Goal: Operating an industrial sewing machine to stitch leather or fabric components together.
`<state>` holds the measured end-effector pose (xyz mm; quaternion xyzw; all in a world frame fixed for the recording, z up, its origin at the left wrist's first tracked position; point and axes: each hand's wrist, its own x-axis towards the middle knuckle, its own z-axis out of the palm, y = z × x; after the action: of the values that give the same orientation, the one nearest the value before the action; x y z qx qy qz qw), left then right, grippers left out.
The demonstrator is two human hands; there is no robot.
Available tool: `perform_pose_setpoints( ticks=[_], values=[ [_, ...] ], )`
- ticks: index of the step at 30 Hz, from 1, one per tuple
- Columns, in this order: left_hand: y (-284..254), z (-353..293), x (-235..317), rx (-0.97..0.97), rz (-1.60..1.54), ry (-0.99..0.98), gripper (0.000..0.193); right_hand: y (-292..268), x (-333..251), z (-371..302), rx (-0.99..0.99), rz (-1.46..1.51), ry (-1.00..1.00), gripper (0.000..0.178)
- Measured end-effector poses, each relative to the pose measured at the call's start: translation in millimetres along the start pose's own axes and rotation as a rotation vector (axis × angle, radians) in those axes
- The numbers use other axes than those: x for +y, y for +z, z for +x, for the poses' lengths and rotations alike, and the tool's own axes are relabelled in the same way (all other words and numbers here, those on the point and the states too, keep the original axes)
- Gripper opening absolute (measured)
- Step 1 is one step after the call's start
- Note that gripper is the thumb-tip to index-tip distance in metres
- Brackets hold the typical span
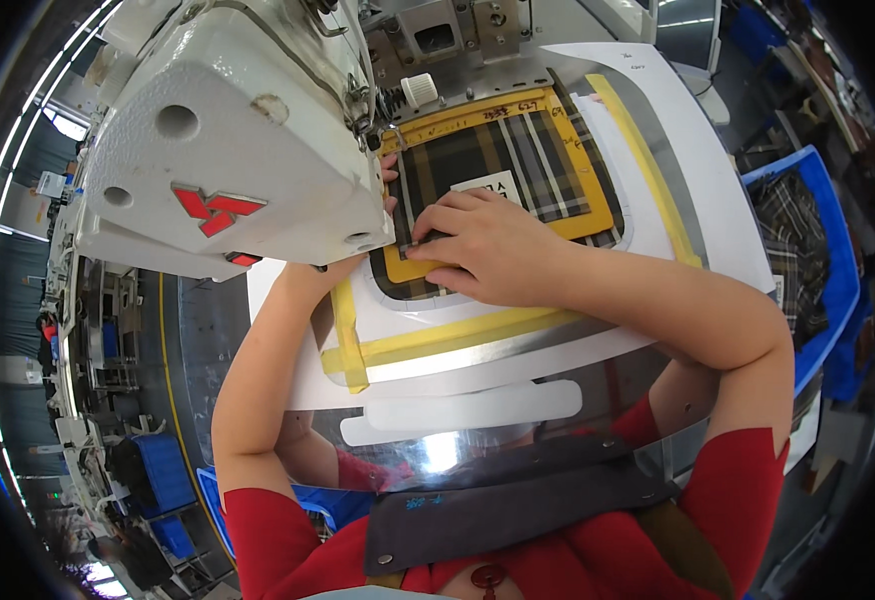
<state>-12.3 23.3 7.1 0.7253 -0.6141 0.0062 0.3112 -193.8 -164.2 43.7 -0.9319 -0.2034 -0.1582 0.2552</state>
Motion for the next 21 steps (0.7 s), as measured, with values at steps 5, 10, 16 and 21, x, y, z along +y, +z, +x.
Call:
perform_pose_setpoints(
  ticks=[5,10,16,21],
  values=[
    [-2,21,26,0.087,-0.396,-0.169,0.047,3,8,-1,-0.001,-0.002,-0.005,0.026],
    [-9,29,38,0.008,-0.433,-0.276,0.049,2,13,-1,0.017,-0.008,0.005,0.022],
    [-8,31,26,0.072,-1.106,-0.528,0.047,1,18,0,0.015,0.008,0.031,0.021],
    [-8,30,22,0.077,-1.619,-0.709,0.045,1,17,-6,0.039,0.014,0.030,0.021]
  ],
)
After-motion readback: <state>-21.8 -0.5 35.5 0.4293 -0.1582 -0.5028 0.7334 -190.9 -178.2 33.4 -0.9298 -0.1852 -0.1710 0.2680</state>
